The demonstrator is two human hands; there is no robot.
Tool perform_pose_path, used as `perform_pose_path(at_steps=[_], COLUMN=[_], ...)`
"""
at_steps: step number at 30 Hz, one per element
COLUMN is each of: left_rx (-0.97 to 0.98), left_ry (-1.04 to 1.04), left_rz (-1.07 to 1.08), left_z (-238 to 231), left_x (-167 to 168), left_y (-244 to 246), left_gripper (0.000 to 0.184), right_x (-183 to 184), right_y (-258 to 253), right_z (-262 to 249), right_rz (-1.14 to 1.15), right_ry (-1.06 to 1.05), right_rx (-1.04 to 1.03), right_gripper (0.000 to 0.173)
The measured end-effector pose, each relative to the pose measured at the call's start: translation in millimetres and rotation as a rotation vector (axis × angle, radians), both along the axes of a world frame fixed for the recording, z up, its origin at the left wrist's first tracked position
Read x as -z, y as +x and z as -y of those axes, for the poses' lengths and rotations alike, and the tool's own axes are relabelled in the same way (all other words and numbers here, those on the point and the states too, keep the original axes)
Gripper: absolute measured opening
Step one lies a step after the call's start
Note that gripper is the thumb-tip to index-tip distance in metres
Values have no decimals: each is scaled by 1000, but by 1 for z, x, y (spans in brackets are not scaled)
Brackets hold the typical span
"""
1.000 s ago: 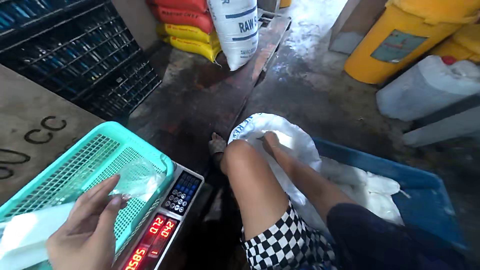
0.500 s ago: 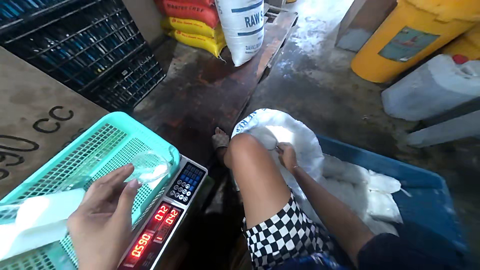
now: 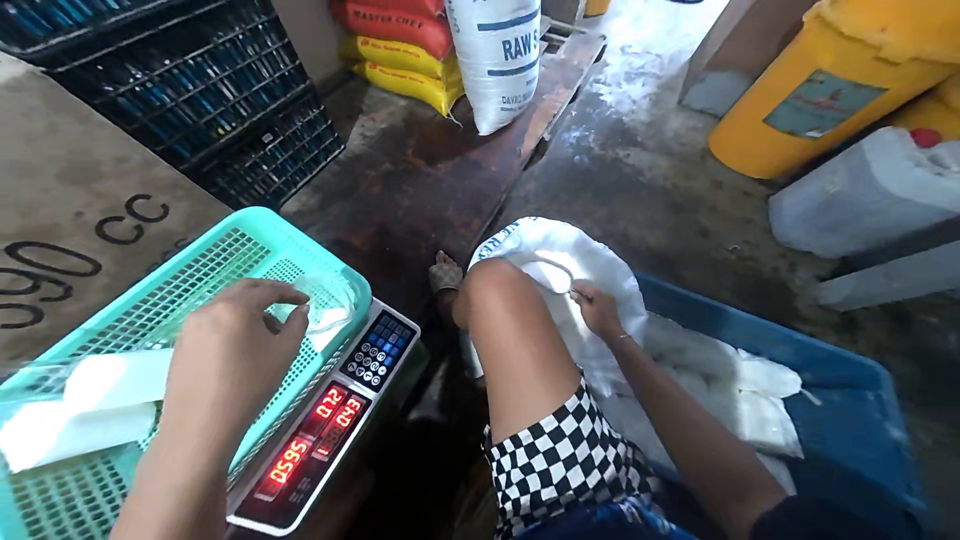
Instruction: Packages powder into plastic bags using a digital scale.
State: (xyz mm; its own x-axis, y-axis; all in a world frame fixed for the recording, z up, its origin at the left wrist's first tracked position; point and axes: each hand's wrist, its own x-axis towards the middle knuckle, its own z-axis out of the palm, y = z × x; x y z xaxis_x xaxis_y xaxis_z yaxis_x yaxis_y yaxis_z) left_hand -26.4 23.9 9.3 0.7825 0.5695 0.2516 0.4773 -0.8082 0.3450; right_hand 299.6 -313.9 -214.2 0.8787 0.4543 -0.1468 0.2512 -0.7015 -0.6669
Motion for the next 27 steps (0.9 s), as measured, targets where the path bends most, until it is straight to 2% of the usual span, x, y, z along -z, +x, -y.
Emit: perform_pose_path(at_steps=[6, 12, 18, 23, 27], left_rx=[-70, -98, -79, -44, -33], left_ry=[-127, -244, -289, -315, -347], left_rz=[-74, -10, -17, -16, -21], left_z=[2, 4, 2, 2, 0], left_x=[-17, -19, -21, -19, -22], left_y=[10, 11, 13, 17, 19], left_gripper=[15, 17, 21, 23, 25], right_x=[-43, -109, -178, -205, -233], right_y=[10, 11, -22, -46, -73], right_z=[-22, -68, -122, -158, -174], right_rz=[106, 236, 183, 183, 191], right_ry=[98, 162, 256, 334, 288], right_rx=[-45, -253, -445, -701, -832], right_gripper=[26, 25, 23, 19, 17])
